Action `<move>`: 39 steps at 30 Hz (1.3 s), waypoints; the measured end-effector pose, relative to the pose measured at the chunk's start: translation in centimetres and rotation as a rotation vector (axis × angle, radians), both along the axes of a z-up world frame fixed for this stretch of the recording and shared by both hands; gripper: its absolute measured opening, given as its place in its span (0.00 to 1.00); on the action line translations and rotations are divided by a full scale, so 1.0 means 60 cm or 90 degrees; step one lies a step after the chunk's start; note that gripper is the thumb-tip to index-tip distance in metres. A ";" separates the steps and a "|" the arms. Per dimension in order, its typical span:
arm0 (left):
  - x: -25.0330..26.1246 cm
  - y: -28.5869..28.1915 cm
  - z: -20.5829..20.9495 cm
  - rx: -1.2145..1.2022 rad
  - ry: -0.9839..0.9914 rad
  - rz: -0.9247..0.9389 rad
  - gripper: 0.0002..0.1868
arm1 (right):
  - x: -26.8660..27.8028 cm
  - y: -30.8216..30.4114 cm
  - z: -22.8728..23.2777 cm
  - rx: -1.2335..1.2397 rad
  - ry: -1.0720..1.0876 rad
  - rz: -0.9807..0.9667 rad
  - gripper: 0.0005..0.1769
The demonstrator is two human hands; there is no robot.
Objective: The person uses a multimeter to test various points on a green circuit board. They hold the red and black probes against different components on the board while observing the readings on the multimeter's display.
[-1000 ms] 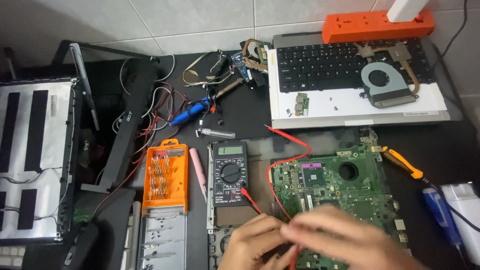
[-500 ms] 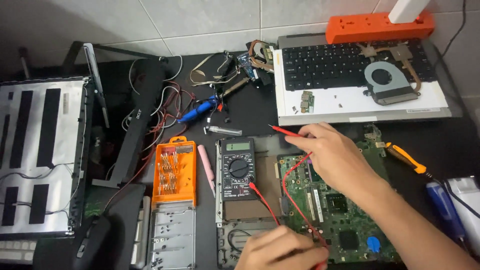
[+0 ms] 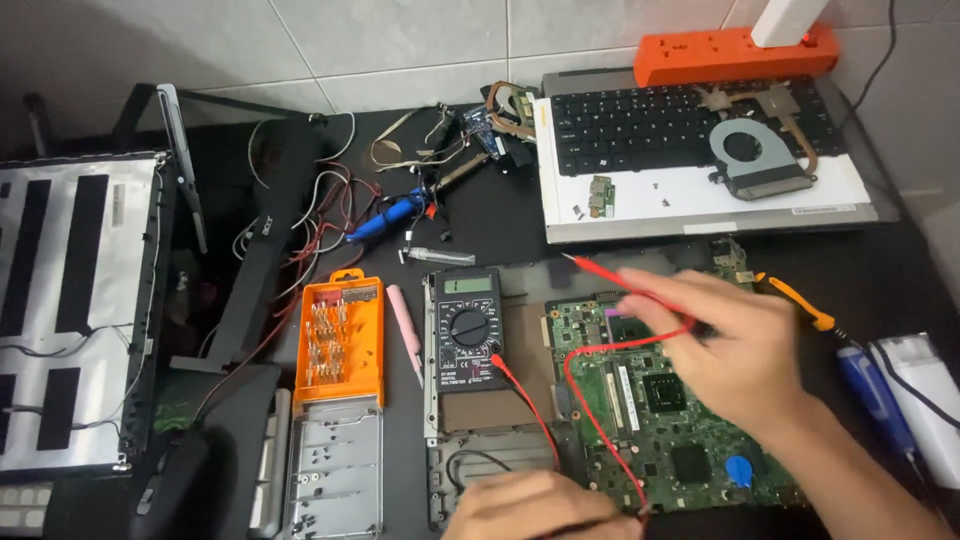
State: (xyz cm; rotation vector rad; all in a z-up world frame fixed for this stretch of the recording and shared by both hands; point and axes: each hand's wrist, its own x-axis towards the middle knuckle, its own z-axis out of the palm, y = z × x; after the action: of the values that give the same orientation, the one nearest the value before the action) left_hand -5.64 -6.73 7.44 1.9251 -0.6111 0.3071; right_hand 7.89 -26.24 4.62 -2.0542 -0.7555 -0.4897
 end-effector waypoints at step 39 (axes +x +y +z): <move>0.096 0.009 -0.093 0.226 -0.195 0.136 0.04 | -0.060 -0.002 -0.052 0.180 0.519 -0.151 0.14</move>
State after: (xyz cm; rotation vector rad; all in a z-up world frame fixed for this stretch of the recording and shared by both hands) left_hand 0.12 -6.18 1.85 2.3131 -0.6954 0.6763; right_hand 4.29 -26.38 1.48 -1.8455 0.0453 0.1315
